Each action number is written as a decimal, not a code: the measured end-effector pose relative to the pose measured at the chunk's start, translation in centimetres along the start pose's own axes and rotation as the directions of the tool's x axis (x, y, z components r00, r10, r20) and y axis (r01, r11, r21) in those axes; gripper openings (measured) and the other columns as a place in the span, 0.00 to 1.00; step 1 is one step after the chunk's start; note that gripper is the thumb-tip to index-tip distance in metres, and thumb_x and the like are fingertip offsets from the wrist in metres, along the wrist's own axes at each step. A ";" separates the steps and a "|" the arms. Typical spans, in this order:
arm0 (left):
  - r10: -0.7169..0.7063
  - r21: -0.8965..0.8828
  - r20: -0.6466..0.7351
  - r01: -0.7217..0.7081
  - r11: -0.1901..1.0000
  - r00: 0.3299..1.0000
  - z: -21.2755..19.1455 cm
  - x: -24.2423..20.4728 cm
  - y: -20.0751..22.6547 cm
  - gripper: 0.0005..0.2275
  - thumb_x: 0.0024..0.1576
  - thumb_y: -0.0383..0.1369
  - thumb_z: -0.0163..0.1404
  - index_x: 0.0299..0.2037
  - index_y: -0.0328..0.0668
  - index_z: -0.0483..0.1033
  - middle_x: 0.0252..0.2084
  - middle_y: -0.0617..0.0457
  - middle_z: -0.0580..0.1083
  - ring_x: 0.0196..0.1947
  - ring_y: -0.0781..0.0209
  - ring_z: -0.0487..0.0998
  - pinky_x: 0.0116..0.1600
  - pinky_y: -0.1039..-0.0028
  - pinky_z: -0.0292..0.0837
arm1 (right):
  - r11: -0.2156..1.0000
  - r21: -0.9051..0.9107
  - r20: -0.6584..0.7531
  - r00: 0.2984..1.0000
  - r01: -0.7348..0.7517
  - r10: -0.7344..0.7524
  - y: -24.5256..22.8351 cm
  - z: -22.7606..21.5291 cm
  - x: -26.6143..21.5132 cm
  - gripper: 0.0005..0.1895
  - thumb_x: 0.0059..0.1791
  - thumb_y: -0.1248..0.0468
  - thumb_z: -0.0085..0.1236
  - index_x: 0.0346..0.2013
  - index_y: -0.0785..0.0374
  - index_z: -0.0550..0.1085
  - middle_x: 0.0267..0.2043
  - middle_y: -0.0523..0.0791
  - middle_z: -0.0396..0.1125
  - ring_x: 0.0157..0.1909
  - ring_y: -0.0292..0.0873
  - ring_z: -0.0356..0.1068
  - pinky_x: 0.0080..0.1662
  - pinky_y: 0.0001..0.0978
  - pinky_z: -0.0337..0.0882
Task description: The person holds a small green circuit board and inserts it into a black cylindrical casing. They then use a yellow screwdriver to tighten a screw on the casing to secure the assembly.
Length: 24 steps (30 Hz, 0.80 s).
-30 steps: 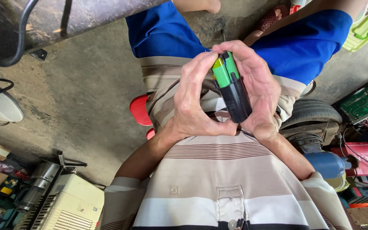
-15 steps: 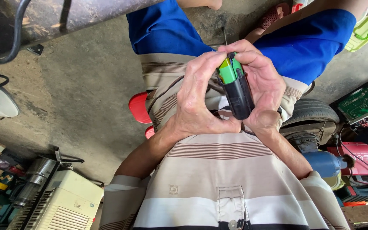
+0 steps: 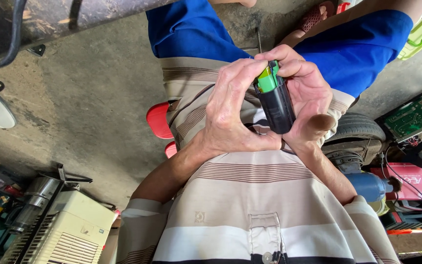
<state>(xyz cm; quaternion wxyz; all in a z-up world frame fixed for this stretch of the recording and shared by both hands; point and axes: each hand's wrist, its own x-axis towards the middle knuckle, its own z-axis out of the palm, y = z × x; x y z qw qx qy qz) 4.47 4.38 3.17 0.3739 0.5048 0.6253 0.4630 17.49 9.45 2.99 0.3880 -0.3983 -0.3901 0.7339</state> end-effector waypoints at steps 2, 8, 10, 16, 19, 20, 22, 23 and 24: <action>0.019 0.014 -0.015 -0.019 1.000 1.000 0.1 -0.1 -0.2 0.36 0.38 0.32 0.61 0.61 0.30 0.66 0.57 0.40 0.71 0.58 0.42 0.78 0.67 0.56 0.77 | 0.999 0.048 -0.002 1.000 0.001 -0.001 0.3 -0.1 0.0 0.40 0.49 0.24 0.53 0.51 0.58 0.70 0.59 0.54 0.62 0.65 0.53 0.66 0.71 0.49 0.68; 0.011 0.018 -0.017 -0.011 1.000 1.000 0.2 -0.2 -0.5 0.37 0.37 0.33 0.62 0.61 0.31 0.66 0.57 0.41 0.72 0.58 0.42 0.78 0.67 0.56 0.78 | 0.998 0.056 -0.011 1.000 0.023 -0.023 1.1 -0.2 0.0 0.41 0.49 0.24 0.49 0.52 0.58 0.70 0.58 0.53 0.63 0.64 0.51 0.66 0.70 0.48 0.68; -0.009 0.006 -0.006 0.009 1.000 1.000 0.2 -0.1 -0.6 0.37 0.38 0.32 0.63 0.62 0.31 0.65 0.58 0.39 0.71 0.60 0.42 0.77 0.69 0.57 0.77 | 0.995 0.095 -0.039 0.999 0.028 -0.024 1.0 0.6 0.4 0.41 0.50 0.25 0.48 0.53 0.60 0.70 0.58 0.53 0.63 0.63 0.50 0.67 0.69 0.45 0.69; -0.002 -0.035 0.044 0.003 0.999 0.999 -0.2 -0.4 -0.3 0.36 0.45 0.30 0.62 0.66 0.29 0.61 0.63 0.36 0.67 0.67 0.40 0.72 0.76 0.54 0.73 | 0.988 0.147 0.006 0.999 -0.035 0.035 0.3 0.1 0.3 0.57 0.46 0.21 0.40 0.65 0.71 0.64 0.64 0.55 0.65 0.66 0.47 0.67 0.71 0.40 0.67; -0.041 -0.046 0.088 0.045 0.998 0.995 -0.2 -0.8 0.0 0.40 0.49 0.31 0.64 0.70 0.27 0.54 0.69 0.36 0.65 0.72 0.41 0.70 0.78 0.56 0.71 | 0.980 0.174 0.040 0.994 0.092 -0.101 1.1 -0.1 1.0 0.58 0.45 0.22 0.34 0.63 0.74 0.65 0.64 0.56 0.65 0.64 0.49 0.69 0.68 0.41 0.71; -0.077 -0.042 0.103 0.081 0.996 0.992 -0.3 -0.8 0.1 0.44 0.51 0.30 0.67 0.72 0.26 0.49 0.72 0.35 0.63 0.74 0.43 0.70 0.79 0.60 0.71 | 0.959 0.160 0.047 0.969 0.233 -0.243 1.6 0.0 1.5 0.59 0.46 0.23 0.26 0.59 0.78 0.66 0.61 0.55 0.65 0.59 0.49 0.70 0.64 0.40 0.72; -0.075 -0.050 0.130 0.082 0.995 0.989 -0.6 -0.5 -0.1 0.42 0.52 0.31 0.67 0.72 0.28 0.52 0.72 0.36 0.64 0.74 0.41 0.69 0.81 0.57 0.69 | 0.982 0.041 0.058 0.981 0.182 -0.184 0.8 -0.5 0.7 0.62 0.44 0.21 0.26 0.65 0.75 0.62 0.64 0.56 0.63 0.65 0.51 0.68 0.70 0.44 0.71; -0.073 -0.064 0.157 0.084 0.994 0.985 -0.7 -0.5 -0.1 0.40 0.52 0.31 0.67 0.71 0.30 0.54 0.71 0.37 0.64 0.75 0.38 0.67 0.82 0.54 0.67 | 0.988 -0.085 0.062 0.991 0.126 -0.121 0.4 -0.8 0.2 0.65 0.43 0.18 0.27 0.71 0.72 0.58 0.66 0.56 0.61 0.70 0.52 0.65 0.75 0.48 0.69; -0.072 -0.067 0.163 0.084 0.994 0.984 -0.7 -0.4 0.0 0.40 0.52 0.31 0.67 0.71 0.30 0.54 0.71 0.37 0.64 0.75 0.38 0.67 0.82 0.54 0.67 | 0.988 -0.087 0.055 0.991 0.126 -0.122 0.0 -0.7 0.1 0.65 0.43 0.18 0.27 0.71 0.72 0.58 0.66 0.56 0.61 0.70 0.52 0.65 0.75 0.48 0.69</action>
